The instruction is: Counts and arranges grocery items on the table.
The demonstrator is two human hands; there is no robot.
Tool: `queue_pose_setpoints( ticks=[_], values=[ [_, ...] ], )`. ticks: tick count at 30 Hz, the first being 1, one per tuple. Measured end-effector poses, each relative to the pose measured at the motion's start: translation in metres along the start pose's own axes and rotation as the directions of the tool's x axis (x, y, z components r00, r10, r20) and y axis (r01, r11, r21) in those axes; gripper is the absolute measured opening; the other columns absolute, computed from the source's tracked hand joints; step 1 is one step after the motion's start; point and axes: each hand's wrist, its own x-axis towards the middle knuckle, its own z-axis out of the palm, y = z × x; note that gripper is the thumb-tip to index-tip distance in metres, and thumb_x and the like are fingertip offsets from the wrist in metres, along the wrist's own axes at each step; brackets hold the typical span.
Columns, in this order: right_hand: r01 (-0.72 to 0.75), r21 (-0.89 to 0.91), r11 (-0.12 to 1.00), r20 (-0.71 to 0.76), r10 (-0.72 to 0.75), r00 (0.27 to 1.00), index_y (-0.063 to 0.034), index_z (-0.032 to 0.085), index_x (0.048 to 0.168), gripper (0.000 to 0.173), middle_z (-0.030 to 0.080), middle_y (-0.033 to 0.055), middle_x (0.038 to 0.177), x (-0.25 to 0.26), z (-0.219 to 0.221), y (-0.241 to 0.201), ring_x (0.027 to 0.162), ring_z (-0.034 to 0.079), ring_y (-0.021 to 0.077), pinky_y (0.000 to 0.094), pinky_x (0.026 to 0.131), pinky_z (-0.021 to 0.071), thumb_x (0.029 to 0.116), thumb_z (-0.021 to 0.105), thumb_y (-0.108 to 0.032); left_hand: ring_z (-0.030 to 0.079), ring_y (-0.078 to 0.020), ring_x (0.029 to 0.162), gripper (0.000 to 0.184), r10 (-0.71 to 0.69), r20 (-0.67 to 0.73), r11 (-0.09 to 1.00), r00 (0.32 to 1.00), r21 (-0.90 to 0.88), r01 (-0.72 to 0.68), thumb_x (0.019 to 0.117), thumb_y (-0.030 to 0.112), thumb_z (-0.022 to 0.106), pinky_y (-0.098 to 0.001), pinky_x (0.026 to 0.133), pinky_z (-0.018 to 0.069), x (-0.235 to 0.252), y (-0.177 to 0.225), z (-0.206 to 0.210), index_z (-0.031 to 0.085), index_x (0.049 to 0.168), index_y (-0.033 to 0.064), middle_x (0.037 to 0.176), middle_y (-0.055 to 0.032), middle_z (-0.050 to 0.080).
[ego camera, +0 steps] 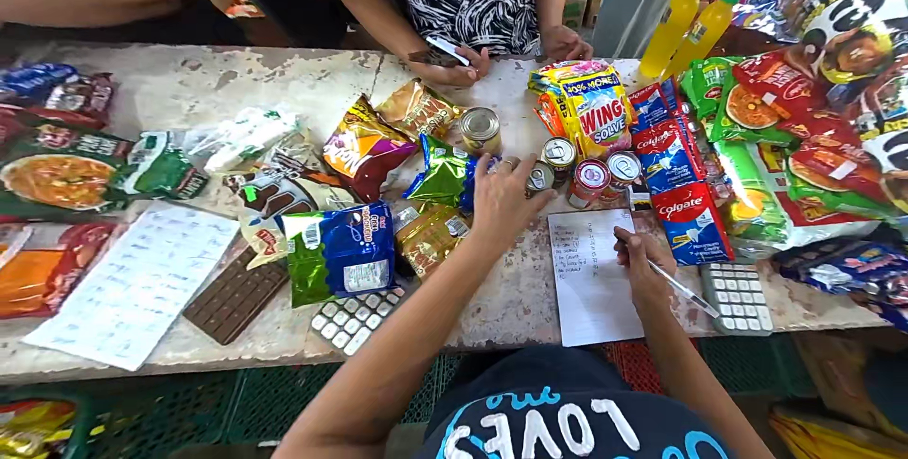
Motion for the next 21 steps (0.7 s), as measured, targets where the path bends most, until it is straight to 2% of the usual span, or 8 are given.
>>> queue_pose_setpoints(
  ticks=[2, 5, 7, 9, 11, 13, 17, 21],
  values=[
    [0.015, -0.086, 0.996, 0.015, -0.014, 1.000, -0.0057, 0.077, 0.095, 0.026, 0.071, 0.0022, 0.086, 0.001, 0.000, 0.006, 0.075, 0.066, 0.0121, 0.0287, 0.067, 0.0575, 0.1045, 0.054, -0.016, 0.063, -0.0448, 0.122, 0.068, -0.052, -0.046, 0.997, 0.998, -0.067, 0.049, 0.0887, 0.029, 0.080, -0.0689, 0.118, 0.0243, -0.009, 0.011, 0.013, 0.054, 0.145, -0.0008, 0.127, -0.0271, 0.067],
    [0.009, -0.131, 0.991, 0.023, -0.006, 1.000, -0.0065, 0.077, 0.100, 0.022, 0.070, 0.0010, 0.084, 0.001, -0.002, 0.008, 0.071, 0.065, 0.0113, 0.0275, 0.062, 0.0571, 0.1038, 0.057, -0.015, 0.053, -0.0437, 0.135, 0.075, -0.098, -0.082, 0.987, 0.992, -0.136, 0.086, 0.0932, 0.044, 0.072, -0.0692, 0.118, 0.0251, -0.015, 0.008, 0.015, 0.049, 0.149, 0.0001, 0.145, -0.0252, 0.056],
    [-0.009, -0.103, 0.995, 0.016, 0.011, 1.000, -0.0050, 0.076, 0.102, 0.019, 0.071, 0.0024, 0.085, 0.001, 0.000, 0.003, 0.071, 0.067, 0.0125, 0.0284, 0.061, 0.0583, 0.1028, 0.059, -0.013, 0.049, -0.0443, 0.138, 0.062, -0.133, -0.140, 0.982, 0.981, -0.152, 0.112, 0.1012, 0.042, 0.061, -0.0663, 0.115, 0.0305, -0.007, -0.002, -0.001, 0.053, 0.147, 0.0012, 0.150, -0.0251, 0.051],
    [0.001, -0.091, 0.996, 0.019, 0.001, 1.000, -0.0032, 0.075, 0.107, 0.016, 0.073, 0.0042, 0.090, 0.000, 0.002, 0.002, 0.074, 0.069, 0.0141, 0.0300, 0.065, 0.0610, 0.1002, 0.064, -0.011, 0.046, -0.0475, 0.138, 0.048, -0.186, -0.159, 0.981, 0.970, -0.090, 0.174, 0.1024, 0.027, 0.059, -0.0664, 0.111, 0.0341, 0.015, -0.019, -0.021, 0.056, 0.145, 0.0053, 0.152, -0.0252, 0.048],
    [0.019, -0.096, 0.995, 0.040, -0.015, 0.999, -0.0018, 0.074, 0.112, 0.018, 0.074, 0.0066, 0.100, 0.001, 0.002, 0.007, 0.083, 0.072, 0.0167, 0.0327, 0.072, 0.0624, 0.0986, 0.065, -0.010, 0.028, -0.0485, 0.150, 0.052, -0.242, 0.019, 0.970, 0.970, -0.016, 0.242, 0.0958, 0.009, 0.062, -0.0722, 0.115, 0.0226, 0.047, -0.042, -0.042, 0.055, 0.148, 0.0131, 0.161, -0.0244, 0.035],
    [0.024, -0.109, 0.994, 0.056, -0.018, 0.998, -0.0021, 0.073, 0.115, 0.020, 0.074, 0.0075, 0.105, 0.001, 0.001, 0.011, 0.088, 0.072, 0.0178, 0.0333, 0.074, 0.0625, 0.0999, 0.063, -0.010, 0.018, -0.0495, 0.153, 0.062, -0.157, 0.268, 0.986, 0.951, -0.019, 0.168, 0.0893, -0.001, 0.066, -0.0741, 0.115, 0.0224, 0.079, -0.068, -0.053, 0.055, 0.148, 0.0144, 0.165, -0.0244, 0.026],
    [-0.028, -0.080, 0.996, 0.065, 0.034, 0.997, -0.0044, 0.073, 0.119, 0.023, 0.074, 0.0078, 0.105, 0.001, -0.002, 0.014, 0.085, 0.071, 0.0180, 0.0334, 0.071, 0.0612, 0.1046, 0.057, -0.014, 0.047, -0.0439, 0.140, 0.051, 0.045, 0.549, 0.998, 0.834, 0.009, -0.060, 0.0972, 0.007, 0.067, -0.0613, 0.115, 0.0334, 0.116, -0.089, -0.063, 0.055, 0.146, 0.0051, 0.153, -0.0230, 0.048],
    [-0.021, -0.081, 0.996, 0.045, 0.025, 0.999, -0.0023, 0.074, 0.115, 0.021, 0.074, 0.0078, 0.102, -0.002, 0.002, 0.008, 0.083, 0.071, 0.0176, 0.0330, 0.072, 0.0619, 0.1035, 0.058, -0.012, 0.056, -0.0472, 0.128, 0.050, -0.158, 0.521, 0.955, 0.839, 0.296, -0.004, 0.1034, 0.036, 0.059, -0.0673, 0.106, 0.0407, 0.124, -0.067, -0.059, 0.059, 0.140, 0.0029, 0.133, -0.0279, 0.062]
  ],
)
